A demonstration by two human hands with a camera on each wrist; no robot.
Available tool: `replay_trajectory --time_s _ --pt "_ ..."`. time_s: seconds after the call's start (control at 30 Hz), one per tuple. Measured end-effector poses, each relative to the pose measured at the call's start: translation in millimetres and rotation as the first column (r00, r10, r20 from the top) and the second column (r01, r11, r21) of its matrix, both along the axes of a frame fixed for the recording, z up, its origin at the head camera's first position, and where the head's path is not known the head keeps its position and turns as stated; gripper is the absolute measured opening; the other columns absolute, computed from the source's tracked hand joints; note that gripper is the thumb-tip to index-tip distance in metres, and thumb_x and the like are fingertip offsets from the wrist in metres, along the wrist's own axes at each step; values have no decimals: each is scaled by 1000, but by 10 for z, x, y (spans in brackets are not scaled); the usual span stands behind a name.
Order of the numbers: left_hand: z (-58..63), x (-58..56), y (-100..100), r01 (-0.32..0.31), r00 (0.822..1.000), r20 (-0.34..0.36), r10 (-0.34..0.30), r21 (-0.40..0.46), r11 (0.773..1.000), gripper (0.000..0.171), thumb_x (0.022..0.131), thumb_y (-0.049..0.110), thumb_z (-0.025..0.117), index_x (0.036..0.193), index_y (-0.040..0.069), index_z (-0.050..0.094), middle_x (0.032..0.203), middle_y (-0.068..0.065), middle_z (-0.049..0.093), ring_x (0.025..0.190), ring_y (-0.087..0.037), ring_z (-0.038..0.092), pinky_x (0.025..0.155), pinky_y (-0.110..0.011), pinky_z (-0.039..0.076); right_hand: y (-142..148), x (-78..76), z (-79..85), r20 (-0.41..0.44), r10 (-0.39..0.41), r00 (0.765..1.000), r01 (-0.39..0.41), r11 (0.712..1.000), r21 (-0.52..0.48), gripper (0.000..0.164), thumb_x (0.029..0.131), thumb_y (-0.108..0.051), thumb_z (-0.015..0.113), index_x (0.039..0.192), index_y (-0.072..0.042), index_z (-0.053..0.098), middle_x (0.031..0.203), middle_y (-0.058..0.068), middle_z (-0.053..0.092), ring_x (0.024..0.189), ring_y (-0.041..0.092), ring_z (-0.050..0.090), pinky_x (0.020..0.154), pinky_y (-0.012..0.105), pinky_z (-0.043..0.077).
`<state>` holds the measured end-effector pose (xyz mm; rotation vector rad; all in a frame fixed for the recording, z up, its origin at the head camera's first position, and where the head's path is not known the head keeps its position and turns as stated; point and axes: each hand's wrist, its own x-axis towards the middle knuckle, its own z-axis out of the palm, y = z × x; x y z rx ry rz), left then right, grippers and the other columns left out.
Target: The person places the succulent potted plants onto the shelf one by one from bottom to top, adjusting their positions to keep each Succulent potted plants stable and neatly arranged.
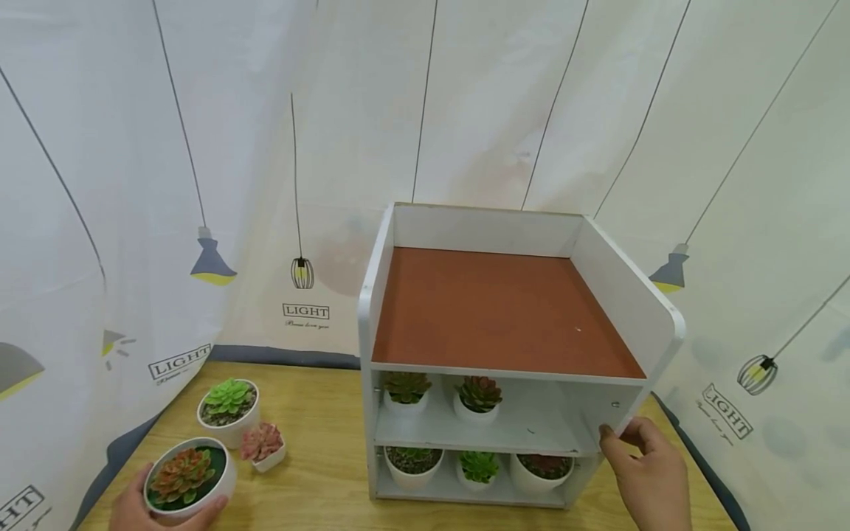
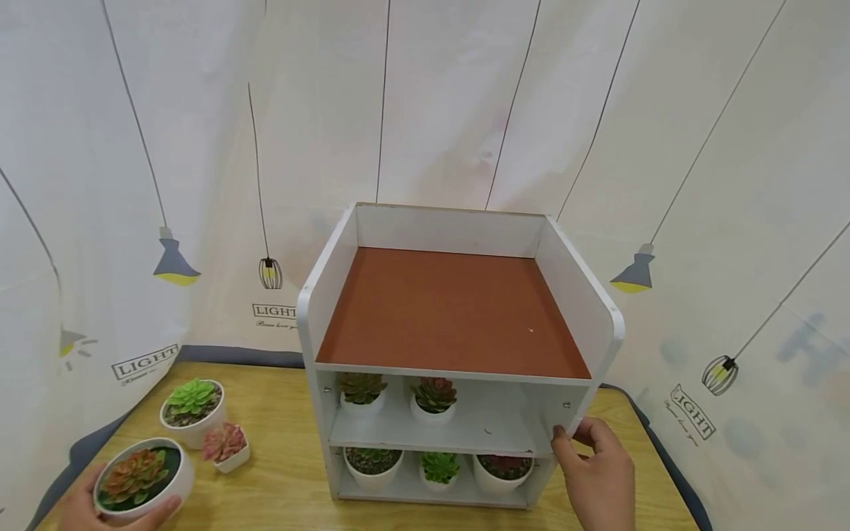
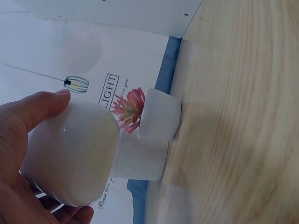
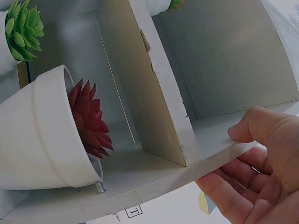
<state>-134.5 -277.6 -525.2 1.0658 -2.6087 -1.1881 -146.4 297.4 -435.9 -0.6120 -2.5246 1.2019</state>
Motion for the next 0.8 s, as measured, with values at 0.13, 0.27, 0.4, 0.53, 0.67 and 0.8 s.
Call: replay_trajectory --time_s 0.13,0.27,0.4,0.53,0.67,0.8 --pt "45 16 67 17 1000 6 -17 -8 1000 142 63 60 94 157 -13 16 145 -41 31 132 -55 33 113 -76 37 7 -2 -10 2 2 1000 -2 1000 -1 32 102 -29 65 121 -4 67 131 21 68 121 39 63 97 60 57" --pt "112 14 147 27 999 -26 -28 -5 1000 143 63 62 93 158 -12 17 147 -40 30 133 -54 32 113 -76 37 12 -3 -9 4 3 1000 -3 1000 -1 32 102 -30 64 122 -4 66 132 21 67 121 39 63 96 60 57" --pt "197 6 240 56 996 -65 -56 -8 998 139 67 61 92 159 -11 17 149 -39 30 134 -53 31 114 -74 37 9 0 -1 -2 1 1000 -1 1000 1 32 102 -29 64 122 -4 67 131 21 67 121 39 63 95 59 58" --pt "264 7 327 103 991 -85 -103 -8 995 138 69 63 90 160 -10 15 151 -38 28 136 -53 30 113 -70 41 4 4 5 -5 3 1000 -3 1000 6 31 102 -28 64 121 -4 67 130 20 68 120 38 64 94 59 58" --pt "307 0 383 166 979 -116 -165 -5 986 139 69 63 90 161 -9 14 153 -38 27 136 -51 31 110 -66 46 4 2 8 3 5 1000 -5 1000 3 32 102 -29 65 122 -4 66 131 20 67 121 38 63 95 59 58" --pt "376 -5 451 229 965 -135 -225 15 973 138 70 62 90 161 -8 13 155 -36 26 136 -50 32 110 -64 47 8 -3 8 12 5 1000 -5 1000 -9 33 102 -30 64 123 -5 66 132 20 67 122 38 62 95 59 57"
